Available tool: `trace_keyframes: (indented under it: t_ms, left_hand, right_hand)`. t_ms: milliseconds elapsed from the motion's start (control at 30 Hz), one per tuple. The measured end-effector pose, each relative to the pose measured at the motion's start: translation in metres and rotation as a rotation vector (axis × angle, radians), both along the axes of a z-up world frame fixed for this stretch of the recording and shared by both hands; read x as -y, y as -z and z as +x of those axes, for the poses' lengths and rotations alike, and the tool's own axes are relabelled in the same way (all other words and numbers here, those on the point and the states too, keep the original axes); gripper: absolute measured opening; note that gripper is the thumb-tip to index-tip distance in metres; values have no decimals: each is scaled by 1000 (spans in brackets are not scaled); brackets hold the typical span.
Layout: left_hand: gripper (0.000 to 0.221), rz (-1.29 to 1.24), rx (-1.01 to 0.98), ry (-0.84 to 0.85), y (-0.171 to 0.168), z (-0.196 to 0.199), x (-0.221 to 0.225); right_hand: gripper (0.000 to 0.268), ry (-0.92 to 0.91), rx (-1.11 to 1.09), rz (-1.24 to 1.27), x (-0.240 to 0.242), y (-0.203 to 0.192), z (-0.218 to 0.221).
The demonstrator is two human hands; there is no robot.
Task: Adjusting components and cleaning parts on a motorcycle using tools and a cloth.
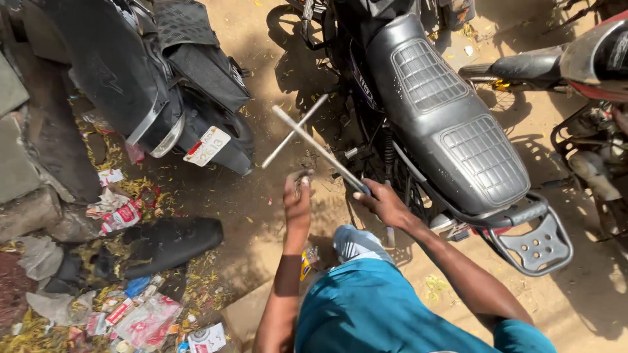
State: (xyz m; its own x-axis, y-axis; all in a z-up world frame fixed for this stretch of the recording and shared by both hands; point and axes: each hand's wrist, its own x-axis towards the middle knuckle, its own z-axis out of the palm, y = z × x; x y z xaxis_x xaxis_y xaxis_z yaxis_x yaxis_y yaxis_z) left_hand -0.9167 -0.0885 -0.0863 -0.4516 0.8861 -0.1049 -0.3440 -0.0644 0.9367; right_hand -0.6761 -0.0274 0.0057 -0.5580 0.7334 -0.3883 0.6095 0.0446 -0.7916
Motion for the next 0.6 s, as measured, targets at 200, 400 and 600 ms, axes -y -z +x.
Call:
trace_keyframes:
  t_ms: [200,400,600]
  left_hand:
    - [31,-145,-833,115,33,-65,7]
    - [37,-613,-787,207,5,-124,-53]
    - [27,-798,-1017,211,36,-140,-128]
  right_hand:
    - [25,564,-343,-179,-74,54,76]
    - [22,1171,-662,-451,-173,70,92]
    - [27,1402,-779,-309,-256,77,69]
